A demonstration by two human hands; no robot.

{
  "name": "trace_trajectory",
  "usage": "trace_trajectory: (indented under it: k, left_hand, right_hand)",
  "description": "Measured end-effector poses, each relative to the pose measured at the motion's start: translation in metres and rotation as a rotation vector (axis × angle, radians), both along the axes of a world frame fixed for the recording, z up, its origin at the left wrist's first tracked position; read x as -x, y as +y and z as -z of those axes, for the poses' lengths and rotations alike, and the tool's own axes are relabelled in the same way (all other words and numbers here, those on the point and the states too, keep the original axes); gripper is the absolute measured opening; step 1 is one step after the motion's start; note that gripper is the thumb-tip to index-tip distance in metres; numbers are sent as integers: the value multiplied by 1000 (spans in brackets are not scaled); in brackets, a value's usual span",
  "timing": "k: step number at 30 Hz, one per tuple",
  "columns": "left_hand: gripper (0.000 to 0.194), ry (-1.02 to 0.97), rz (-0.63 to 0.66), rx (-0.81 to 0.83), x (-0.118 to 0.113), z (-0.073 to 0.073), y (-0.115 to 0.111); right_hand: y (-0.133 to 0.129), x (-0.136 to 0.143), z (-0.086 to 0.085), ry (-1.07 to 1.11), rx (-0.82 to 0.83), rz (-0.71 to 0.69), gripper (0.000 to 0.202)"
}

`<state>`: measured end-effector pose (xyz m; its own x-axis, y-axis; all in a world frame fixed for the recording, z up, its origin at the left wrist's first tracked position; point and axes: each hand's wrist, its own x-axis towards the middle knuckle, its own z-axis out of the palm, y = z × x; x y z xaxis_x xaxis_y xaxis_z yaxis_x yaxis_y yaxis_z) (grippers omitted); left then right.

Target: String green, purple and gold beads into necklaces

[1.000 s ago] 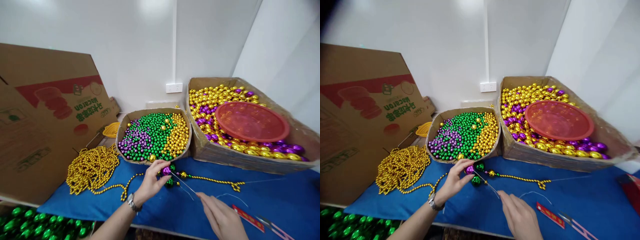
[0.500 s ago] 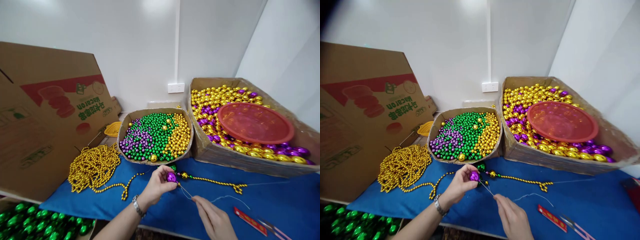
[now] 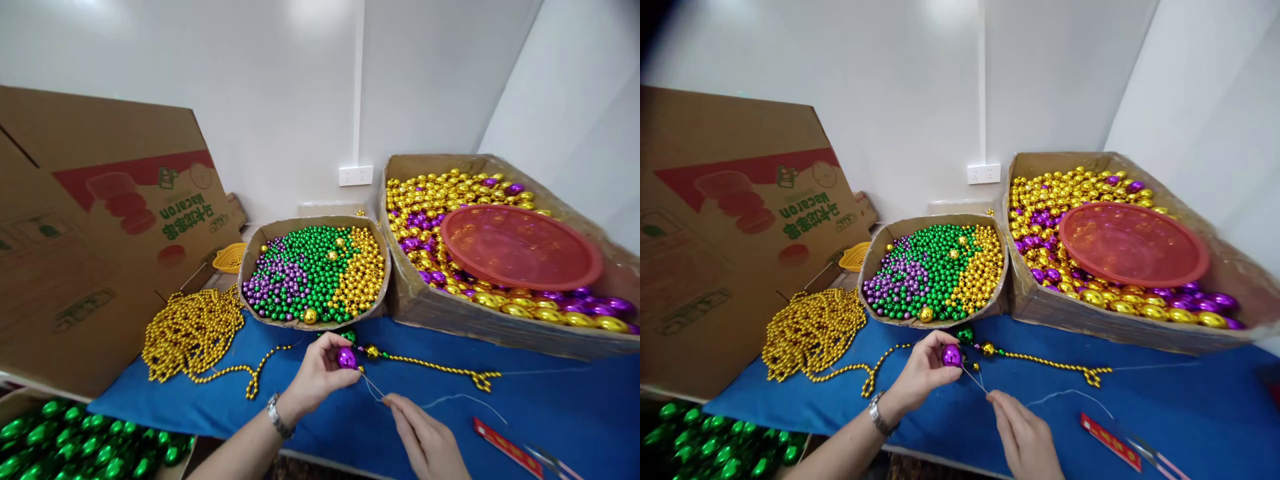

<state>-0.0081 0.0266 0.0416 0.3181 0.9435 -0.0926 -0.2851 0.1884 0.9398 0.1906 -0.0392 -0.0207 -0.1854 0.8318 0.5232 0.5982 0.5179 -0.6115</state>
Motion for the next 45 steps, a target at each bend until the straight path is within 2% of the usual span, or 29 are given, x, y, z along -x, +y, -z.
trace_trajectory:
  k: [4, 7, 9, 12, 13, 14, 16, 19, 22, 25, 27, 28, 30, 32, 34, 37, 45]
  left_hand:
    - [49, -15, 105, 0, -3, 8, -7]
    - [54, 53, 141, -119, 3, 3, 5]
    - [43, 256, 50, -277, 12, -5, 27]
    - [24, 851, -156, -560, 26, -17, 71]
    - [22, 1036, -167, -622, 29, -19, 86]
    - [19, 1137, -159, -651, 30, -20, 99]
    - [15, 1227, -112, -659, 29, -17, 117]
    - [14, 1237, -77, -638, 21, -9, 130]
    - [12, 1199, -79, -613, 16, -9, 132]
    - [7, 1090, -115, -587, 16, -16, 125]
    - [20, 993, -126, -570, 17, -21, 114]
    - [26, 887, -119, -531, 17, -23, 106]
    - [33, 545, -69, -366, 17, -25, 89]
    - [33, 156, -13, -149, 16, -25, 72]
    - [30, -69, 19, -10, 15, -23, 59]
    - [28, -157, 18, 54, 13, -21, 48]
    - [29, -181, -14, 76, 10, -15, 40]
  right_hand:
    - [-1, 4, 0, 10, 35, -21, 25]
    - [-1, 1, 0, 9, 34, -8, 24]
    - [0, -3, 1, 2, 4, 29, 24]
    - [3, -8, 2, -13, -38, 85, 27]
    - [4, -8, 2, -17, -48, 94, 27]
    - [5, -8, 1, -20, -58, 97, 28]
    - [6, -6, 0, -20, -84, 93, 30]
    - [8, -3, -1, -31, -110, 89, 32]
    - [9, -2, -2, -42, -121, 98, 32]
    - [10, -3, -5, -38, -130, 111, 30]
    - [9, -3, -7, -32, -116, 128, 28]
    - [9, -3, -9, -26, -109, 135, 27]
    - [8, -1, -12, -7, -104, 141, 26]
    - [7, 1, -14, 6, -114, 134, 27]
    - [6, 3, -14, 7, -130, 128, 27]
    - [6, 4, -15, -5, -162, 125, 28]
    - [4, 5, -19, -23, -185, 117, 27]
